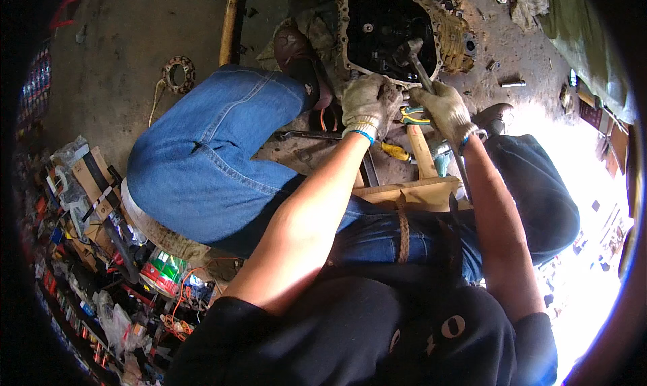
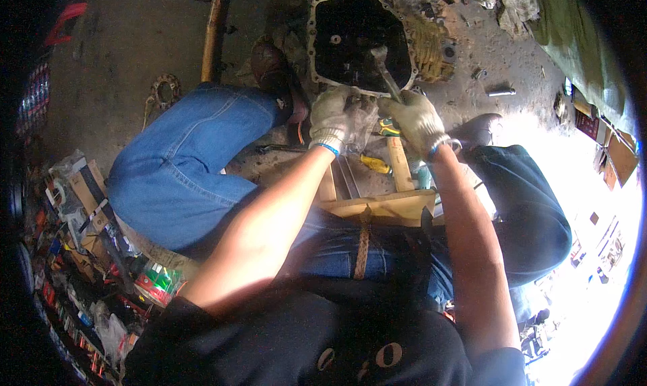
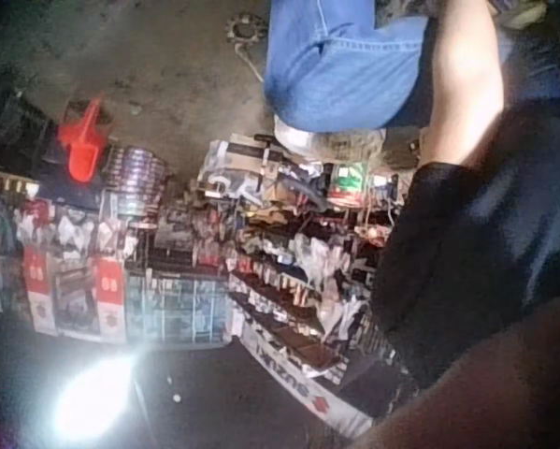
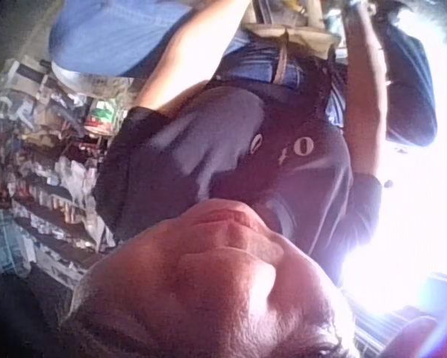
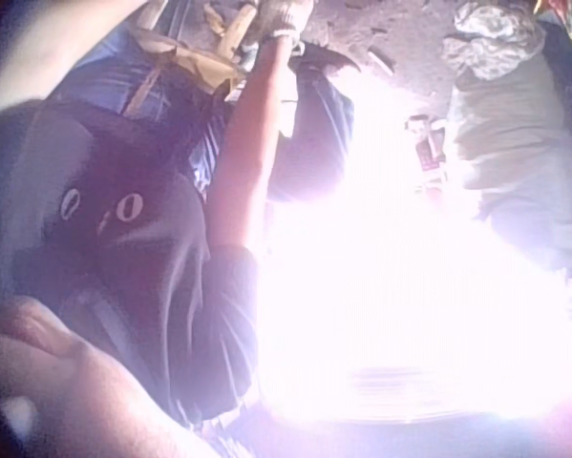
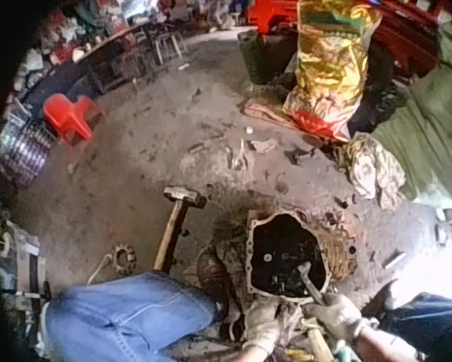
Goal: The person sits on the floor and uses a hammer and chisel to remove a stuck component from an engine block. They repeatedly strike the chisel, reposition the engine, and extract the part by hand.
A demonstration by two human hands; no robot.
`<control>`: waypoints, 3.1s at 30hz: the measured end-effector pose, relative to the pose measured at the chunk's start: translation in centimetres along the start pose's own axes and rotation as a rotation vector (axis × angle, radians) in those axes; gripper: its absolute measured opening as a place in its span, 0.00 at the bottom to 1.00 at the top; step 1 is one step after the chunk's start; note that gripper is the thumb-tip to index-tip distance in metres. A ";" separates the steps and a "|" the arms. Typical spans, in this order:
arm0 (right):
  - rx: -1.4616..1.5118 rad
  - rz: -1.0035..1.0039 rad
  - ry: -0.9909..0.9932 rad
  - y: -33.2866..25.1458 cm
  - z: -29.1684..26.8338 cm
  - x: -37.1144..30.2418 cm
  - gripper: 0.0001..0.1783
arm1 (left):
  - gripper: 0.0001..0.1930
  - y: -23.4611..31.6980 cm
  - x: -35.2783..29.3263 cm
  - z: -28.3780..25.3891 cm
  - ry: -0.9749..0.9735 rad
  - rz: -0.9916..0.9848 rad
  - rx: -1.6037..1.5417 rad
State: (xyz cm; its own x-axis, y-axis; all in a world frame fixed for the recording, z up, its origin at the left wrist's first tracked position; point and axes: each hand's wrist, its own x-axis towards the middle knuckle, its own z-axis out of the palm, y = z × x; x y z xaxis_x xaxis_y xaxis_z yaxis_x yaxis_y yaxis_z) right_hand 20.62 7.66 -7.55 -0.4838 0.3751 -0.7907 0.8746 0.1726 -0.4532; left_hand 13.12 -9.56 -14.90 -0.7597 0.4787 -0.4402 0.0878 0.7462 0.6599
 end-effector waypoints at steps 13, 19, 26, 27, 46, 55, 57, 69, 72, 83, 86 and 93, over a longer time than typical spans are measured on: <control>-0.134 -0.016 -0.162 0.4 0.8 4.1 0.31 | 0.16 0.6 -0.3 -0.2 0.052 -0.022 0.055; -0.365 -0.040 -0.107 0.2 0.2 3.8 0.31 | 0.15 0.6 -0.4 -0.2 0.052 -0.044 -0.064; -0.549 -0.119 -0.119 0.5 -0.4 3.9 0.28 | 0.13 -0.3 0.2 0.2 0.057 0.034 -0.053; -0.459 -0.100 -0.127 0.7 -0.5 3.8 0.28 | 0.16 -0.3 0.1 0.1 0.047 0.017 -0.081; 0.262 0.030 -0.088 7.2 -0.4 2.5 0.32 | 0.09 3.5 5.2 -3.7 0.009 0.051 -0.330; 0.112 -0.037 -0.036 7.8 -1.3 1.7 0.33 | 0.12 2.2 0.6 -3.9 0.051 -0.084 -0.468; 0.102 -0.061 -0.004 7.6 -1.3 1.4 0.33 | 0.11 1.7 -0.2 -3.3 0.099 -0.149 -0.448; 0.253 -0.022 -0.058 8.4 -0.6 0.8 0.35 | 0.12 0.7 0.6 -1.6 0.009 0.173 0.351; 0.153 -0.158 0.125 9.3 0.2 1.0 0.33 | 0.13 1.2 0.9 -2.1 0.021 0.241 0.570; 0.271 -0.065 0.212 12.9 -1.1 -1.8 0.27 | 0.10 1.5 3.9 -2.6 -0.031 0.668 0.861; 0.307 0.035 0.188 13.6 -1.0 -1.5 0.30 | 0.09 1.4 5.1 -2.9 -0.274 0.613 0.755; 0.677 0.109 0.363 13.6 0.1 0.0 0.27 | 0.12 0.4 5.6 -3.3 -0.410 0.821 0.875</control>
State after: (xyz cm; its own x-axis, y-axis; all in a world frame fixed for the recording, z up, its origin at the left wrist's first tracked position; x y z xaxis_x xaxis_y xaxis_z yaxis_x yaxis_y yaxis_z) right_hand 32.50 9.96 -13.74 -0.2525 0.6533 -0.7138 0.6494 -0.4325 -0.6255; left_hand 6.75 -8.06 -15.10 -0.0388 0.9348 -0.3530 0.9508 0.1432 0.2747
